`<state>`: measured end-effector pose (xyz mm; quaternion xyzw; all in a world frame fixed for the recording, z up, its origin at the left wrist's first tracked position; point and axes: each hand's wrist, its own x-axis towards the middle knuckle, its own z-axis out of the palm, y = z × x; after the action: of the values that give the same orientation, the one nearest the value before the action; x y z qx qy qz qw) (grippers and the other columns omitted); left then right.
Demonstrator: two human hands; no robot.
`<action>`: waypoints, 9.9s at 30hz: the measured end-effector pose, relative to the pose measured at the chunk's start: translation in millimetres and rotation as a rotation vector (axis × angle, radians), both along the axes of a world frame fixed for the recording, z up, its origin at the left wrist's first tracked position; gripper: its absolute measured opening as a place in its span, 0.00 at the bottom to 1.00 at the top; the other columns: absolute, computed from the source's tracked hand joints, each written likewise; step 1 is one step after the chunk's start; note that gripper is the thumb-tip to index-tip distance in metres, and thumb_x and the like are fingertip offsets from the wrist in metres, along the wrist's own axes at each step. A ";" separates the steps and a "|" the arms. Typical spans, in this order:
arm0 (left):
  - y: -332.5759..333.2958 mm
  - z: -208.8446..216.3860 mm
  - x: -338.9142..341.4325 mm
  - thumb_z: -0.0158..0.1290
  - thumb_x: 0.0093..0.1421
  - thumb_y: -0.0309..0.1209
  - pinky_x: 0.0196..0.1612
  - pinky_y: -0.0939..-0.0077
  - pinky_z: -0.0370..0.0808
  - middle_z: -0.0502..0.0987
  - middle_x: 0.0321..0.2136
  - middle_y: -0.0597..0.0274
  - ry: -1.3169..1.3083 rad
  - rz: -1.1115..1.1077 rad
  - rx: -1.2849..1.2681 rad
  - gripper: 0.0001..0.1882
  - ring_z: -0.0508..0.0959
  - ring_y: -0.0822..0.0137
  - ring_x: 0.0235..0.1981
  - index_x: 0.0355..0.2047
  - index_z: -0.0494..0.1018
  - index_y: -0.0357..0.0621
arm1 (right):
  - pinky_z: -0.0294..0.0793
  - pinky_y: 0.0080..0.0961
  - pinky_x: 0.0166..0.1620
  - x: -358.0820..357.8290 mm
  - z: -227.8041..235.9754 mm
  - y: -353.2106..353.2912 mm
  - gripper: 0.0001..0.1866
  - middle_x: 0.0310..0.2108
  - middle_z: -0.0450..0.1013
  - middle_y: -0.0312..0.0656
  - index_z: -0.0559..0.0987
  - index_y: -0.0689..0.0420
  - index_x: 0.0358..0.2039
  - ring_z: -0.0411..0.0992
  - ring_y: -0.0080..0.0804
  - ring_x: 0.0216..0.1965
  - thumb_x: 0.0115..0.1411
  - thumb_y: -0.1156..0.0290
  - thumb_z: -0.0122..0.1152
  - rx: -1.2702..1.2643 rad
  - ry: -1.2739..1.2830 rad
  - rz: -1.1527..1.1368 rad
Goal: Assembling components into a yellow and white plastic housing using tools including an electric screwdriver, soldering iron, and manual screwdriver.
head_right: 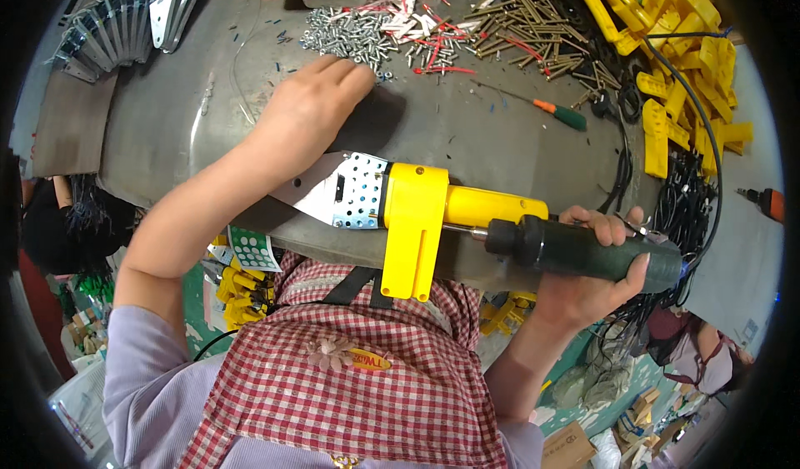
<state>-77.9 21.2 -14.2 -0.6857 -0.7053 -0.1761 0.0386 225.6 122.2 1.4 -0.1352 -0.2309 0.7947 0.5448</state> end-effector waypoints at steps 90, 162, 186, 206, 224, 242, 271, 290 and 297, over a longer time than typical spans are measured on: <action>-146.9 10.8 -43.3 0.46 0.62 0.24 0.38 0.84 0.68 0.74 0.33 0.65 -0.999 0.767 0.491 0.10 0.72 0.78 0.35 0.43 0.69 0.35 | 0.69 0.24 0.39 -50.9 8.5 79.0 0.15 0.34 0.67 0.40 0.78 0.59 0.37 0.69 0.30 0.34 0.46 0.79 0.64 1.393 -1.227 0.268; -55.0 40.6 -149.5 0.55 0.51 0.26 0.50 0.59 0.68 0.62 0.53 0.44 -0.255 0.616 -0.065 0.36 0.68 0.43 0.51 0.59 0.54 0.41 | 0.68 0.36 0.43 -339.6 14.5 61.0 0.13 0.28 0.71 0.48 0.73 0.62 0.37 0.69 0.47 0.35 0.51 0.73 0.61 1.390 -1.072 -0.294; -431.3 -161.3 51.1 0.49 0.52 0.28 0.44 0.58 0.72 0.73 0.39 0.45 -0.364 1.430 -0.755 0.13 0.74 0.50 0.41 0.38 0.72 0.39 | 0.63 0.27 0.52 -206.9 -37.0 321.5 0.24 0.46 0.71 0.48 0.71 0.69 0.46 0.67 0.35 0.47 0.58 0.61 0.59 1.275 -1.642 0.251; -92.4 -4.0 -213.9 0.55 0.54 0.24 0.42 0.78 0.71 0.77 0.41 0.57 -0.537 0.751 0.658 0.19 0.74 0.73 0.36 0.47 0.70 0.39 | 0.67 0.35 0.37 -60.4 -7.0 -23.7 0.13 0.28 0.70 0.43 0.77 0.57 0.30 0.68 0.44 0.33 0.41 0.75 0.68 1.556 -1.469 0.383; -44.7 9.7 37.1 0.66 0.38 0.25 0.55 0.57 0.66 0.62 0.56 0.44 -0.805 0.022 0.080 0.54 0.67 0.45 0.54 0.63 0.46 0.40 | 0.70 0.20 0.34 -124.4 -7.0 -28.2 0.07 0.33 0.68 0.38 0.74 0.61 0.32 0.70 0.24 0.32 0.52 0.82 0.59 0.594 -0.786 0.551; -4.5 19.7 61.8 0.46 0.51 0.27 0.54 0.57 0.64 0.71 0.19 0.55 -0.129 -0.334 -0.283 0.07 0.75 0.56 0.31 0.30 0.68 0.38 | 0.62 0.37 0.56 -54.8 -0.7 -29.8 0.37 0.52 0.66 0.46 0.68 0.58 0.54 0.63 0.46 0.53 0.41 0.69 0.71 1.264 -1.068 0.082; -22.3 30.7 78.8 0.64 0.43 0.38 0.57 0.43 0.57 0.56 0.58 0.44 -0.447 -0.171 -0.107 0.36 0.61 0.44 0.57 0.50 0.59 0.40 | 0.66 0.39 0.50 58.9 1.4 154.6 0.14 0.43 0.71 0.51 0.75 0.63 0.40 0.68 0.48 0.46 0.53 0.71 0.60 1.011 -2.007 -0.610; -22.3 26.6 15.4 0.50 0.61 0.29 0.50 0.71 0.71 0.70 0.47 0.60 -1.716 0.284 0.593 0.22 0.73 0.67 0.47 0.55 0.60 0.42 | 0.71 0.41 0.39 -11.5 -12.4 209.1 0.11 0.30 0.74 0.55 0.74 0.63 0.33 0.72 0.53 0.36 0.47 0.75 0.60 0.893 -1.843 -0.218; -14.7 25.3 35.2 0.51 0.58 0.26 0.52 0.62 0.72 0.68 0.50 0.54 -1.869 0.219 0.455 0.27 0.72 0.59 0.50 0.56 0.55 0.40 | 0.72 0.37 0.40 -39.7 -15.9 210.1 0.10 0.30 0.75 0.54 0.76 0.60 0.31 0.73 0.51 0.36 0.47 0.71 0.60 1.104 -1.986 -0.118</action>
<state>-42.7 6.5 11.1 -0.1755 -0.4601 -0.7780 -0.3901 185.9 332.4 -14.5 -0.4572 -0.8722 0.0991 0.1429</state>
